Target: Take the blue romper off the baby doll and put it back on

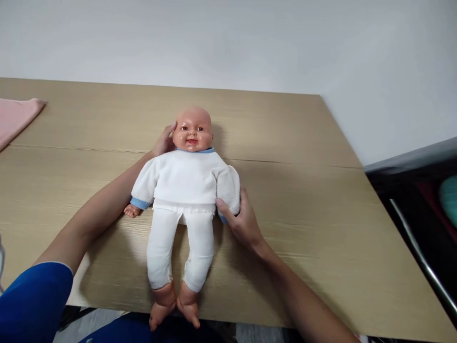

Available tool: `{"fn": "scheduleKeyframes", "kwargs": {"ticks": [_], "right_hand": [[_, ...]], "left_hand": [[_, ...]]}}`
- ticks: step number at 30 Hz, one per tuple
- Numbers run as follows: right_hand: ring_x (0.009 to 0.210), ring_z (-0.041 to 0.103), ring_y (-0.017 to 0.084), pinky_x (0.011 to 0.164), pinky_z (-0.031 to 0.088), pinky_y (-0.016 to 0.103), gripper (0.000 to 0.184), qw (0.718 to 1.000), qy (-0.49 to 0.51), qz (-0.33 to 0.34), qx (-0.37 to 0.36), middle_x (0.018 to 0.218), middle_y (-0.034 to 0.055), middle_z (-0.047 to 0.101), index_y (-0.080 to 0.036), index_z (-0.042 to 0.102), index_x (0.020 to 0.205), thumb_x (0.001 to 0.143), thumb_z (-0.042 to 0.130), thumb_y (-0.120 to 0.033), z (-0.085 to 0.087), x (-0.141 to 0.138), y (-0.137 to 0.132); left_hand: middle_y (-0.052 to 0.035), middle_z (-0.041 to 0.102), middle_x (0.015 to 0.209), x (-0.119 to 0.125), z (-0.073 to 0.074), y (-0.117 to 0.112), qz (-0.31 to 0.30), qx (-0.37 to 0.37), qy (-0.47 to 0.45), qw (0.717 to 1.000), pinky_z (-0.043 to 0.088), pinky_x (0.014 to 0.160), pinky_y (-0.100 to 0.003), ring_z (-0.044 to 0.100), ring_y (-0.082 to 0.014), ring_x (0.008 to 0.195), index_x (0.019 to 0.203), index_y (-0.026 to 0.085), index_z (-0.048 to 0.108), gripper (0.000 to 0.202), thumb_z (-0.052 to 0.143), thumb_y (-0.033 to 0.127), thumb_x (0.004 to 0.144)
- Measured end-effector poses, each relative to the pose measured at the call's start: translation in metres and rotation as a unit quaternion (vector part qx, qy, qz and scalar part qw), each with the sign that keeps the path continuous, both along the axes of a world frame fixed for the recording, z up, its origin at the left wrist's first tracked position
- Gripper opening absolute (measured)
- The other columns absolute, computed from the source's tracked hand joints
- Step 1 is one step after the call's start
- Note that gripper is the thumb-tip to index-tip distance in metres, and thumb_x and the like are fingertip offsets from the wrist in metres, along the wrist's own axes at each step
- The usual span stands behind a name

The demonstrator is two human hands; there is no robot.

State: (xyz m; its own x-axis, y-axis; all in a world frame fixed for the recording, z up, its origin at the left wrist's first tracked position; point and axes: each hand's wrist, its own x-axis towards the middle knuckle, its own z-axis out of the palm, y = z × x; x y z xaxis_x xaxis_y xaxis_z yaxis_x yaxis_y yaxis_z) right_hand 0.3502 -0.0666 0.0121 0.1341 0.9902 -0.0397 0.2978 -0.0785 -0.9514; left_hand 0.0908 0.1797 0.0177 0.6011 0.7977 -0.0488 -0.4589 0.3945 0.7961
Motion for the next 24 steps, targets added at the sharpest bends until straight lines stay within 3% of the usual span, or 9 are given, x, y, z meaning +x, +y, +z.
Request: {"fn": "scheduleKeyframes", "kwargs": {"ticks": [4, 10, 17, 24], "right_hand": [[0.146, 0.075, 0.047, 0.129, 0.056, 0.067, 0.084, 0.996, -0.090, -0.020, 0.009, 0.161, 0.0212, 0.077, -0.026, 0.064, 0.161, 0.100, 0.080, -0.081, -0.006, 0.001, -0.006], [0.126, 0.081, 0.043, 0.112, 0.063, 0.060, 0.070, 0.992, -0.127, -0.009, 0.018, 0.143, 0.0189, 0.084, -0.026, 0.068, 0.149, 0.103, 0.076, -0.079, -0.008, 0.006, -0.006], [0.131, 0.078, 0.044, 0.118, 0.061, 0.062, 0.073, 0.991, -0.132, -0.002, 0.016, 0.146, 0.0204, 0.081, -0.024, 0.066, 0.152, 0.104, 0.073, -0.079, -0.006, 0.005, -0.006], [0.130, 0.073, 0.045, 0.118, 0.059, 0.065, 0.063, 0.976, -0.202, -0.015, 0.081, 0.134, 0.0199, 0.082, -0.024, 0.072, 0.139, 0.107, 0.069, -0.078, -0.012, 0.008, -0.004]], "left_hand": [[-0.0119, 0.088, 0.147, -0.006, -0.003, 0.000, -0.012, -0.001, 0.009, 1.000, 0.040, 0.150, -0.065, 0.063, -0.0483, 0.166, 0.149, 0.023, 0.081, 0.063, 0.070, 0.073, 0.112], [-0.0144, 0.090, 0.140, -0.005, 0.004, -0.003, 0.004, 0.003, -0.007, 1.000, 0.047, 0.144, -0.067, 0.067, -0.0496, 0.162, 0.149, 0.023, 0.081, 0.063, 0.080, 0.071, 0.107], [-0.0118, 0.089, 0.142, -0.003, -0.002, 0.001, 0.057, -0.016, -0.003, 0.998, 0.049, 0.142, -0.062, 0.072, -0.0457, 0.158, 0.152, 0.028, 0.079, 0.072, 0.082, 0.080, 0.103], [-0.0118, 0.088, 0.143, -0.002, -0.010, 0.007, 0.071, -0.004, -0.004, 0.997, 0.051, 0.140, -0.058, 0.073, -0.0428, 0.156, 0.148, 0.026, 0.079, 0.066, 0.087, 0.073, 0.102]]}}
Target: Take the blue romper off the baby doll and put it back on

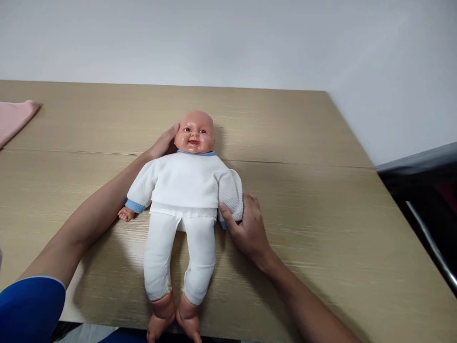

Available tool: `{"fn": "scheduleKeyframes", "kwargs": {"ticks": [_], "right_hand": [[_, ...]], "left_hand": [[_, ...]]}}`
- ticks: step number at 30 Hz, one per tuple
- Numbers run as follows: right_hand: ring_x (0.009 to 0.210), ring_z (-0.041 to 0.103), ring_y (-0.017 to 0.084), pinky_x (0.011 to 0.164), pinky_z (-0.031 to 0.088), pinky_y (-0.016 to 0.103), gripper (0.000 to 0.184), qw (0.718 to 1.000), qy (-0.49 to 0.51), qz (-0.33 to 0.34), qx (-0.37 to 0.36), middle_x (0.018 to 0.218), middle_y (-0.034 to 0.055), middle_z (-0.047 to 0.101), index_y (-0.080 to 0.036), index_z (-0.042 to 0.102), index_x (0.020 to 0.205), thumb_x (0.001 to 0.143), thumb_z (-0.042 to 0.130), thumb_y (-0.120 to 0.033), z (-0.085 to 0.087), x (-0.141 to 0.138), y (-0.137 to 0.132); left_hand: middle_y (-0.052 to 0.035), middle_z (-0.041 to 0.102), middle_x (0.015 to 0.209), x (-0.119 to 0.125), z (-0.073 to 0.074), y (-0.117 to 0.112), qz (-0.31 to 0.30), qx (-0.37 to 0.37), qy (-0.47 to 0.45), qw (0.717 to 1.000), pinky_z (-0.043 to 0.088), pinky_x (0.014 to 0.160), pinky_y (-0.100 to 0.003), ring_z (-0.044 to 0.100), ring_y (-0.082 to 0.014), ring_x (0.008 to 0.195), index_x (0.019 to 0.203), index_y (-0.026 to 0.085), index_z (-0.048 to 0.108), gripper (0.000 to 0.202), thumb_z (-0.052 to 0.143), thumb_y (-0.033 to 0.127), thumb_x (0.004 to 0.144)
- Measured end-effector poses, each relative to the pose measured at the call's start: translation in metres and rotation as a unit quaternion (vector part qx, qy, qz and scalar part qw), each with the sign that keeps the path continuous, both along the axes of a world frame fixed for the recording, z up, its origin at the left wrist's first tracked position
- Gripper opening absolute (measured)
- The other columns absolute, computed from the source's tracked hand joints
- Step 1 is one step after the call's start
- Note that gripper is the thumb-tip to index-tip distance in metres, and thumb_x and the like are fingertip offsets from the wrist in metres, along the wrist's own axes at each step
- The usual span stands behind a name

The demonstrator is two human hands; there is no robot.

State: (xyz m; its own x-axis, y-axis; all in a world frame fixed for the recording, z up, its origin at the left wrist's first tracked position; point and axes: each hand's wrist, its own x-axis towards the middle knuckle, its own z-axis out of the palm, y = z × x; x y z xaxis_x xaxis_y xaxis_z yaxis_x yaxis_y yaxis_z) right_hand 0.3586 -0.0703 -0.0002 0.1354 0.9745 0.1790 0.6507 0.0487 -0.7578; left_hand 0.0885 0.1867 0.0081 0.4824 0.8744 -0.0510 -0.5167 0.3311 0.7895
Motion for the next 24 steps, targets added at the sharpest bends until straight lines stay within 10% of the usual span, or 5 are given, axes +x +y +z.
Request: {"fn": "scheduleKeyframes", "kwargs": {"ticks": [13, 24], "right_hand": [[0.127, 0.072, 0.043, 0.113, 0.061, 0.062, 0.060, 0.999, -0.033, 0.011, 0.014, 0.131, 0.0176, 0.080, -0.027, 0.071, 0.142, 0.111, 0.064, -0.077, -0.0052, 0.0047, 0.0013], [0.124, 0.072, 0.043, 0.113, 0.060, 0.061, 0.058, 0.999, -0.030, 0.013, 0.008, 0.127, 0.0169, 0.080, -0.026, 0.072, 0.136, 0.110, 0.065, -0.078, -0.0036, 0.0056, 0.0024]], "left_hand": [[-0.0137, 0.088, 0.136, -0.0009, -0.0023, 0.0029, 0.014, 0.011, 0.023, 1.000, 0.047, 0.140, -0.051, 0.073, -0.0410, 0.155, 0.136, 0.024, 0.080, 0.051, 0.098, 0.048, 0.095], [-0.0119, 0.089, 0.136, 0.0020, -0.0018, 0.0034, 0.008, 0.003, 0.032, 0.999, 0.048, 0.140, -0.052, 0.077, -0.0393, 0.150, 0.138, 0.025, 0.081, 0.055, 0.092, 0.063, 0.100]]}}
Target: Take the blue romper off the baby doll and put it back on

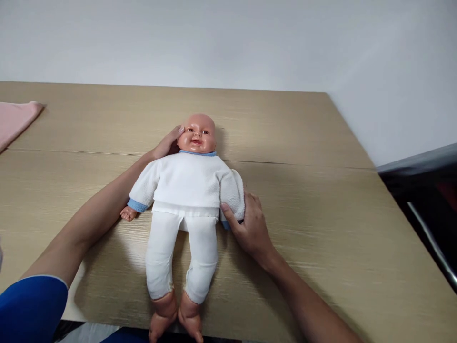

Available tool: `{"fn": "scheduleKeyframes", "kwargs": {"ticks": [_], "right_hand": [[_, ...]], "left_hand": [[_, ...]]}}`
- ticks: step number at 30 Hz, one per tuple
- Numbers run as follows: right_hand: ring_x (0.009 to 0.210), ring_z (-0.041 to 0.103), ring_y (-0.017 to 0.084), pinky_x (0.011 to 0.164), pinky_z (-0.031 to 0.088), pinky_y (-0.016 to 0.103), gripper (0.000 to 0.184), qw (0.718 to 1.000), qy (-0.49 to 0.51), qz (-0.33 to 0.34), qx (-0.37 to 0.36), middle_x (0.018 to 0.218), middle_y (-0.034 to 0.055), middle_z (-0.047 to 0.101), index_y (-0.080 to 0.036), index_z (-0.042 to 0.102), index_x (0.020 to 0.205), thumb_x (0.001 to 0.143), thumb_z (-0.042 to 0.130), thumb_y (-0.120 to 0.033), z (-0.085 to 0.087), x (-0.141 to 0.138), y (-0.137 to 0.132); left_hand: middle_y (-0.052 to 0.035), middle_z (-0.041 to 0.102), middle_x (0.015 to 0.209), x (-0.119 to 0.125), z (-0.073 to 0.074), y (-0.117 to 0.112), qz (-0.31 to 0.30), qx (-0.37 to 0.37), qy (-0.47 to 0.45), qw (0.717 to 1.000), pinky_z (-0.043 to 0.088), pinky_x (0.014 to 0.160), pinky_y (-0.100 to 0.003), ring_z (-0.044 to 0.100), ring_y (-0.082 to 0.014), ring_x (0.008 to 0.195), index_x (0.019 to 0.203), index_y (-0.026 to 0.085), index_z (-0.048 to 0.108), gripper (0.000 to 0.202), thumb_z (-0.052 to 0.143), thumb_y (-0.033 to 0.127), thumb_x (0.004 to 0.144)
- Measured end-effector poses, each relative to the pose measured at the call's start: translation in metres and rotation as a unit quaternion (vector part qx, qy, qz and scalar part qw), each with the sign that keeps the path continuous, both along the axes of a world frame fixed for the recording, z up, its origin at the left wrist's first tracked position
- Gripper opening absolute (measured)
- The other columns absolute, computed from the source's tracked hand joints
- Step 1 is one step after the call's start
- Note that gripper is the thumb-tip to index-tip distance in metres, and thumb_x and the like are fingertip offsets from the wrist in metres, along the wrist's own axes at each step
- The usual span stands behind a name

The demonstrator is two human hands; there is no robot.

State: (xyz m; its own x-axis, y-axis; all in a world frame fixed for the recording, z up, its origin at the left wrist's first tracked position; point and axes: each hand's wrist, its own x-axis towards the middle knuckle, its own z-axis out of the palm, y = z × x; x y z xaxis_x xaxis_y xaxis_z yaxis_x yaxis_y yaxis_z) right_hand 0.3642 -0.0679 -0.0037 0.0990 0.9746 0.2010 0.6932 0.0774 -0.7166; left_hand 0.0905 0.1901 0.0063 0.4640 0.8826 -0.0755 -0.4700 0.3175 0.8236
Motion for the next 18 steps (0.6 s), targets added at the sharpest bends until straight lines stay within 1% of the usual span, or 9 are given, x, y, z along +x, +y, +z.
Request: {"fn": "scheduleKeyframes", "kwargs": {"ticks": [4, 6, 10, 12, 14, 18], "right_hand": [[0.127, 0.071, 0.044, 0.115, 0.059, 0.063, 0.064, 1.000, 0.007, 0.001, -0.005, 0.130, 0.0183, 0.080, -0.025, 0.072, 0.141, 0.109, 0.064, -0.080, -0.001, 0.000, 0.001], [0.128, 0.071, 0.045, 0.115, 0.058, 0.064, 0.066, 1.000, 0.010, 0.002, -0.008, 0.132, 0.0192, 0.080, -0.024, 0.071, 0.141, 0.109, 0.064, -0.081, 0.000, 0.000, 0.001], [0.128, 0.071, 0.044, 0.115, 0.058, 0.064, 0.065, 1.000, 0.010, 0.007, -0.006, 0.133, 0.0194, 0.080, -0.024, 0.070, 0.143, 0.109, 0.065, -0.080, 0.000, 0.000, 0.001], [0.127, 0.071, 0.044, 0.115, 0.058, 0.063, 0.065, 1.000, 0.007, 0.008, -0.004, 0.132, 0.0192, 0.080, -0.025, 0.070, 0.142, 0.109, 0.064, -0.080, 0.000, 0.000, 0.002], [0.125, 0.071, 0.043, 0.114, 0.059, 0.062, 0.063, 1.000, 0.004, 0.007, -0.003, 0.130, 0.0188, 0.080, -0.025, 0.071, 0.139, 0.109, 0.064, -0.080, 0.000, 0.000, 0.002], [0.125, 0.071, 0.044, 0.113, 0.059, 0.062, 0.063, 1.000, 0.007, 0.008, -0.006, 0.128, 0.0188, 0.080, -0.024, 0.072, 0.137, 0.109, 0.065, -0.079, 0.001, 0.000, 0.003]], "left_hand": [[-0.0117, 0.089, 0.136, 0.000, 0.002, -0.001, -0.002, -0.016, -0.013, 1.000, 0.050, 0.138, -0.053, 0.079, -0.0391, 0.147, 0.146, 0.027, 0.079, 0.067, 0.087, 0.075, 0.100], [-0.0120, 0.090, 0.136, 0.000, 0.004, -0.003, -0.007, -0.014, -0.015, 1.000, 0.051, 0.138, -0.053, 0.080, -0.0394, 0.146, 0.147, 0.027, 0.079, 0.069, 0.086, 0.076, 0.100], [-0.0140, 0.090, 0.135, 0.002, 0.009, -0.005, -0.018, -0.006, -0.016, 1.000, 0.051, 0.139, -0.055, 0.079, -0.0419, 0.147, 0.147, 0.024, 0.079, 0.067, 0.085, 0.073, 0.102], [-0.0143, 0.090, 0.136, 0.003, 0.008, -0.004, -0.019, -0.003, -0.017, 1.000, 0.050, 0.140, -0.055, 0.079, -0.0422, 0.148, 0.146, 0.024, 0.079, 0.064, 0.085, 0.071, 0.103], [-0.0132, 0.090, 0.136, 0.003, 0.004, -0.001, -0.018, 0.003, -0.016, 1.000, 0.049, 0.140, -0.055, 0.078, -0.0416, 0.150, 0.143, 0.025, 0.079, 0.059, 0.087, 0.067, 0.102], [-0.0109, 0.090, 0.135, 0.002, -0.008, 0.007, 0.002, 0.022, -0.002, 1.000, 0.046, 0.142, -0.054, 0.074, -0.0404, 0.154, 0.130, 0.027, 0.081, 0.045, 0.093, 0.057, 0.098]]}}
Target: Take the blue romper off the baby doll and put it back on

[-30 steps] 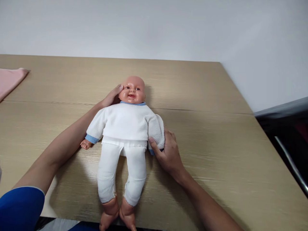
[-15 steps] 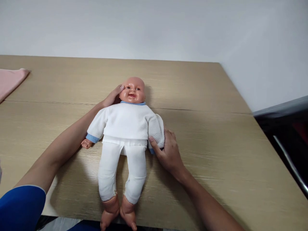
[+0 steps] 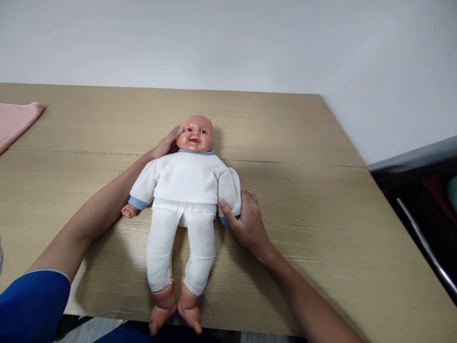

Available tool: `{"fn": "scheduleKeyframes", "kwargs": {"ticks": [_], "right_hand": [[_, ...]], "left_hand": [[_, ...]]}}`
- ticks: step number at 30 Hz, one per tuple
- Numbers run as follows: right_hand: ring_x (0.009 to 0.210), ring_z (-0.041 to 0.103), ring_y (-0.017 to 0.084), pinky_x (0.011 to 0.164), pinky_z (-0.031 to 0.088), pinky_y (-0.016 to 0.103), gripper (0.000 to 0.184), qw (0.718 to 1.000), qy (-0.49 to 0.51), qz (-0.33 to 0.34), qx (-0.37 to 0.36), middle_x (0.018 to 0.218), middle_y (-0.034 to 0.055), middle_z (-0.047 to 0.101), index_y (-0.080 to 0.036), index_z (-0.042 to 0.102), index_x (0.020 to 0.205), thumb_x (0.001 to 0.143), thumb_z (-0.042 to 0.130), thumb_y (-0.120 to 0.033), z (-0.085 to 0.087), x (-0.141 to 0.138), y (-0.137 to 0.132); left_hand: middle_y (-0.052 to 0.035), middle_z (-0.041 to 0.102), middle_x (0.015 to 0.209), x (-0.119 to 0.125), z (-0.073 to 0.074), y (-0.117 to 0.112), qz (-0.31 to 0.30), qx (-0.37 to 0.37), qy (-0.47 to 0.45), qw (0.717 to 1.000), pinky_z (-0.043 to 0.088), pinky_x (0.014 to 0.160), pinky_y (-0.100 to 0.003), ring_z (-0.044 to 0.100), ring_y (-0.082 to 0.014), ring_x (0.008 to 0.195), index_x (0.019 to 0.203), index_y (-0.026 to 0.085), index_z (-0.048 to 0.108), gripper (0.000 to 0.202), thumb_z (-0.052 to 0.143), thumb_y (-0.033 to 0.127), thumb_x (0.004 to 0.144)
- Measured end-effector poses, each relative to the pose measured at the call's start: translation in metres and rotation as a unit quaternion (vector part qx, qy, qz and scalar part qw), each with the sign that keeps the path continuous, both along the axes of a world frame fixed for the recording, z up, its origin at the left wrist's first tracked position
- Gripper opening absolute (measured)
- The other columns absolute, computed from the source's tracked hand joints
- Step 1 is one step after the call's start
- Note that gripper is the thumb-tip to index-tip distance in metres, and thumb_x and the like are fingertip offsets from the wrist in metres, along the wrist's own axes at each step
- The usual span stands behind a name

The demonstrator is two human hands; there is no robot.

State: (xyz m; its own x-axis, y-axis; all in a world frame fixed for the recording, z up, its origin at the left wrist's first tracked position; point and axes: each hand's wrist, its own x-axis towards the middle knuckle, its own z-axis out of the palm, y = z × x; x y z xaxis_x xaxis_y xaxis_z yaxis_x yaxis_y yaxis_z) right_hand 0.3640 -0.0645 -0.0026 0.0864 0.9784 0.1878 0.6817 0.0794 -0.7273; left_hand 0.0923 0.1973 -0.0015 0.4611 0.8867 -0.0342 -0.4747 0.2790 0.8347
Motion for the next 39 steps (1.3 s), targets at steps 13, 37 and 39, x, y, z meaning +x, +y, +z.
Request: {"fn": "scheduleKeyframes", "kwargs": {"ticks": [13, 37, 39], "right_hand": [[0.120, 0.072, 0.041, 0.110, 0.059, 0.060, 0.069, 0.999, -0.018, 0.011, 0.029, 0.127, 0.0182, 0.080, -0.022, 0.071, 0.140, 0.111, 0.061, -0.083, -0.006, 0.004, 0.004], [0.146, 0.067, 0.044, 0.133, 0.045, 0.074, 0.065, 0.986, -0.019, -0.057, 0.155, 0.155, 0.0223, 0.075, -0.022, 0.067, 0.154, 0.108, 0.060, -0.067, 0.001, 0.018, 0.023], [0.146, 0.068, 0.043, 0.132, 0.047, 0.074, 0.057, 0.978, -0.017, -0.060, 0.198, 0.153, 0.0202, 0.075, -0.024, 0.068, 0.152, 0.110, 0.060, -0.061, 0.019, 0.011, 0.005]], "left_hand": [[-0.0130, 0.086, 0.142, -0.003, -0.010, 0.009, -0.004, 0.042, 0.018, 0.999, 0.044, 0.142, -0.050, 0.074, -0.0363, 0.153, 0.133, 0.022, 0.074, 0.044, 0.088, 0.054, 0.104], [-0.0095, 0.081, 0.123, -0.005, 0.113, -0.183, 0.101, 0.416, 0.353, 0.832, 0.060, 0.108, -0.042, 0.077, -0.0249, 0.114, 0.121, 0.022, 0.073, 0.042, 0.062, 0.062, 0.122], [-0.0064, 0.079, 0.105, 0.007, 0.130, -0.233, 0.012, 0.430, 0.326, 0.842, 0.060, 0.095, -0.039, 0.074, -0.0231, 0.098, 0.108, 0.022, 0.072, 0.043, 0.064, 0.062, 0.121]]}}
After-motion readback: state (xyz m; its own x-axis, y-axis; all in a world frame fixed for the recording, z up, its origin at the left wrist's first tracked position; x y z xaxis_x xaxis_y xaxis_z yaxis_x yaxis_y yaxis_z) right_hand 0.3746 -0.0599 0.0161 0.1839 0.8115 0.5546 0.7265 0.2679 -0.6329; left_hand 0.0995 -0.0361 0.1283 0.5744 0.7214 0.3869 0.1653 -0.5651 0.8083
